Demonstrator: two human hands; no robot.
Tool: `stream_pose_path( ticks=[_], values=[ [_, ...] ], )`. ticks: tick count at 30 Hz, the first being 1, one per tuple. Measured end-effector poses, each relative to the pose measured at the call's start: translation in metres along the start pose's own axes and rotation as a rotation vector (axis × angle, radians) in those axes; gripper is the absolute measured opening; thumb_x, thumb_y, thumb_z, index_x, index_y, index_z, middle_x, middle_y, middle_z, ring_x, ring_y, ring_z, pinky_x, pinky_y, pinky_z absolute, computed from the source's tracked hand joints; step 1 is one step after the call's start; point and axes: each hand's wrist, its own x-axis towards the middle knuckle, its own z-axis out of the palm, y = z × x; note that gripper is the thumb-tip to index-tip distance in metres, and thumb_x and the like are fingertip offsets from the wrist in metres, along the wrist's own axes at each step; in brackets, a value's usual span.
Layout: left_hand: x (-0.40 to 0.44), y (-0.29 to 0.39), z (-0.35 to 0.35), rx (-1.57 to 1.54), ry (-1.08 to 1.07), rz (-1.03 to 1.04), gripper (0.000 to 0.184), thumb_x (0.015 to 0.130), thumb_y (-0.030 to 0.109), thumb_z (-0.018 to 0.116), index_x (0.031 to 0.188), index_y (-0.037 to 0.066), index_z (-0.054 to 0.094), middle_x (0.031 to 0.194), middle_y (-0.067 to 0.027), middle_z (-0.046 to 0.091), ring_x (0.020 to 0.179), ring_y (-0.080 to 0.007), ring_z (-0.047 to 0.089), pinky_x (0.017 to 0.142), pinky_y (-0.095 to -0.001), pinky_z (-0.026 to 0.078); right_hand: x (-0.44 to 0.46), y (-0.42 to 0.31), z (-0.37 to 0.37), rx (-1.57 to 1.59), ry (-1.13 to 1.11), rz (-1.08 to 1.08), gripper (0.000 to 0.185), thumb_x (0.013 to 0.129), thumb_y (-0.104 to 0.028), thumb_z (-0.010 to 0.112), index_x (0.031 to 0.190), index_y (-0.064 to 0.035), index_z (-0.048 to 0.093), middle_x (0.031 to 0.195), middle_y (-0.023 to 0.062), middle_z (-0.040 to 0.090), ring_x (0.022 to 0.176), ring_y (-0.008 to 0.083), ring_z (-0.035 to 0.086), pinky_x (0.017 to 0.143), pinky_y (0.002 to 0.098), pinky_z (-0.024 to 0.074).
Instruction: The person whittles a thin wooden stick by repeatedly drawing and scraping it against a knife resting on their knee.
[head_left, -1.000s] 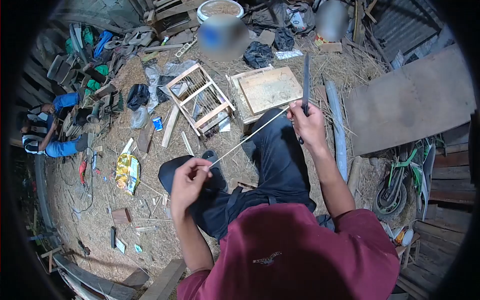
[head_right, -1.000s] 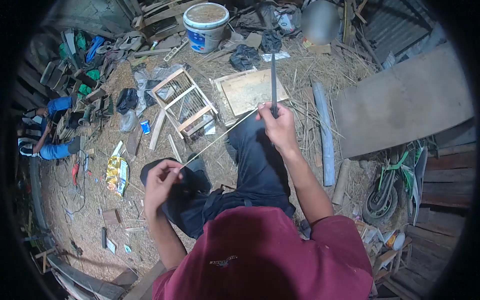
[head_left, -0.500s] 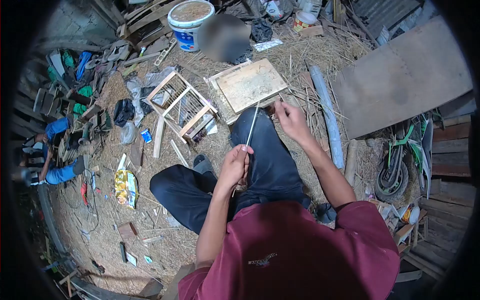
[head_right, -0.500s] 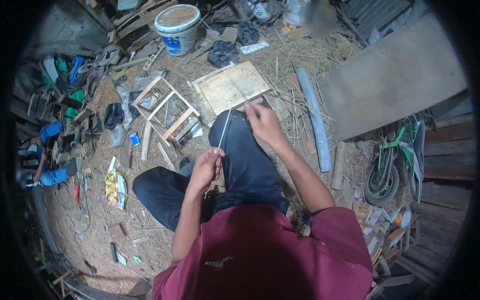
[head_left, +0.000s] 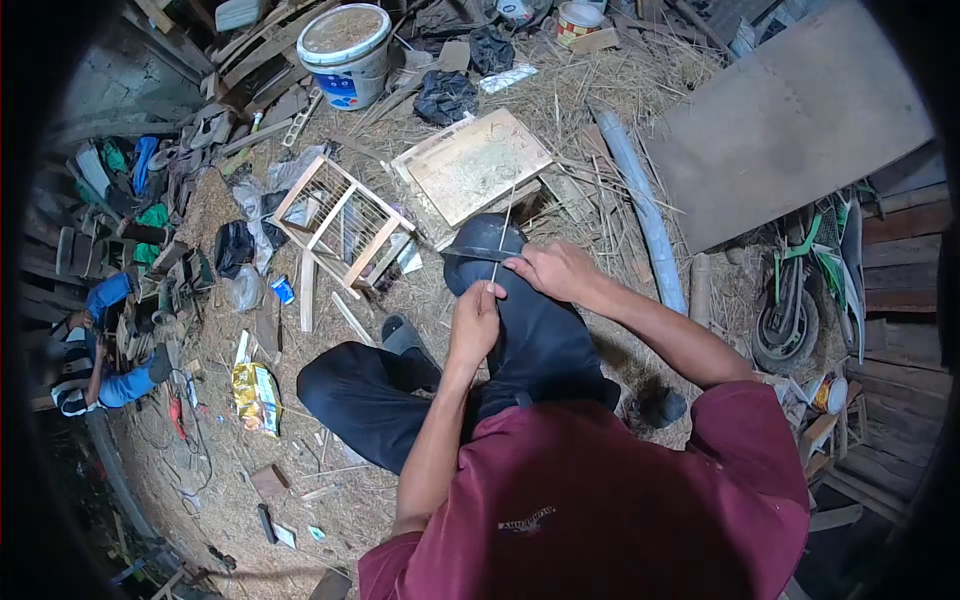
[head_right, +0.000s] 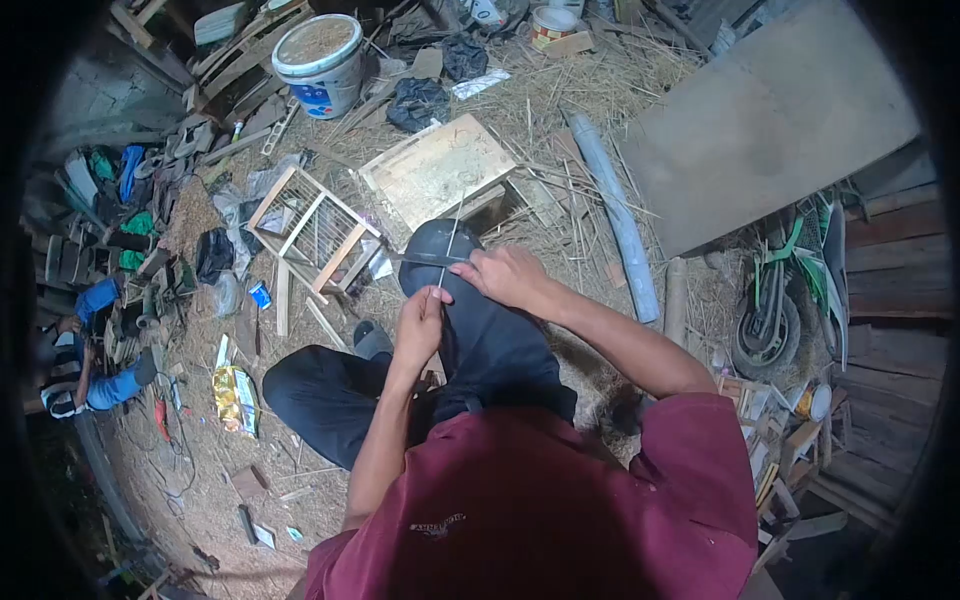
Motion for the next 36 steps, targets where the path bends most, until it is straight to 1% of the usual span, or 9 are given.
stream_pose_path(
  ticks=[2,5,8,9,15,18,24,29,36],
  values=[
    [-0.01,0.005,-0.005,0.018,-0.009,-0.054,0.026,0.1,0.015,0.044,0.088,-0.001,0.061,0.065,-0.0083,0.054,0.061,-0.0138,0.051,0.06,-0.0317,0.042,-0.002,0.0,0.003,0.016,0.026,-0.002,0.058,0.097,-0.051,0.044,0.081,0.0001,0.066,0.068,0.0259,0.064,0.068,0.0459,0.064,0.062,0.0535,0.0519],
    [-0.029,-0.009,-0.008,-0.018,0.006,0.013,0.025,0.101,0.014,0.044,0.088,0.001,0.061,0.064,-0.0033,0.051,0.059,-0.0105,0.047,0.056,-0.0289,0.038,-0.003,0.0,-0.002,0.005,0.036,0.046,0.058,0.098,-0.051,0.043,0.083,0.0008,0.066,0.068,0.0259,0.064,0.067,0.046,0.064,0.063,0.0537,0.0519],
    [-0.063,-0.002,-0.023,-0.15,-0.069,-0.173,0.025,0.102,0.015,0.043,0.088,0.003,0.06,0.064,0.0014,0.046,0.057,-0.0068,0.042,0.053,-0.0254,0.034,-0.005,0.008,0.002,0.003,0.044,0.081,0.053,0.098,-0.047,0.045,0.082,0.0,0.064,0.068,0.0261,0.063,0.066,0.0467,0.063,0.061,0.0535,0.0508],
    [-0.071,-0.002,-0.029,-0.116,-0.082,-0.112,0.025,0.103,0.017,0.043,0.089,0.004,0.059,0.064,0.0036,0.044,0.057,-0.0048,0.041,0.053,-0.0233,0.033,-0.005,0.011,0.003,0.003,0.05,0.083,0.051,0.099,-0.046,0.046,0.081,-0.0005,0.062,0.067,0.0263,0.062,0.065,0.047,0.062,0.06,0.0534,0.0503],
    [-0.113,-0.008,-0.067,-0.266,-0.114,-0.265,0.027,0.104,0.018,0.042,0.089,0.004,0.058,0.062,0.006,0.042,0.054,-0.0038,0.038,0.049,-0.0232,0.03,-0.007,0.022,0.009,0.124,0.133,0.134,0.055,0.098,-0.048,0.045,0.08,0.0,0.065,0.064,0.0262,0.061,0.065,0.0449,0.064,0.059,0.0528,0.0511],
    [-0.085,0.003,-0.052,-0.221,-0.079,-0.197,0.027,0.105,0.02,0.041,0.09,0.005,0.058,0.059,0.0066,0.04,0.051,-0.003,0.035,0.046,-0.0227,0.027,-0.008,0.016,0.011,0.168,0.15,0.07,0.052,0.098,-0.047,0.047,0.077,-0.0022,0.063,0.061,0.025,0.06,0.062,0.0444,0.063,0.057,0.0528,0.0504],
    [-0.003,0.027,-0.008,-0.643,-0.213,-0.41,0.022,0.104,0.027,0.043,0.095,0.009,0.053,0.057,0.0071,0.031,0.042,-0.0041,0.026,0.038,-0.024,0.021,-0.005,0.0,0.006,0.003,0.028,-0.054,0.051,0.096,-0.05,0.048,0.078,-0.0045,0.061,0.064,0.0237,0.062,0.063,0.044,0.063,0.057,0.053,0.0498],
    [-0.008,0.023,-0.012,-0.674,-0.205,-0.428,0.021,0.103,0.028,0.045,0.094,0.01,0.052,0.057,0.0083,0.03,0.04,-0.0031,0.023,0.036,-0.0228,0.017,-0.001,0.003,0.004,-0.077,0.009,-0.026,0.053,0.096,-0.051,0.047,0.078,-0.0033,0.062,0.064,0.0239,0.062,0.062,0.0447,0.063,0.057,0.0529,0.0504],
    [-0.055,0.018,-0.028,-0.687,-0.223,-0.517,0.026,0.103,0.033,0.046,0.089,0.01,0.05,0.058,0.0079,0.032,0.039,-0.0028,0.025,0.036,-0.0218,0.019,-0.007,0.015,0.01,-0.024,0.098,0.036,0.057,0.097,-0.053,0.044,0.08,-0.0025,0.065,0.06,0.0231,0.062,0.061,0.0438,0.064,0.054,0.0521,0.0515]
  ],
)
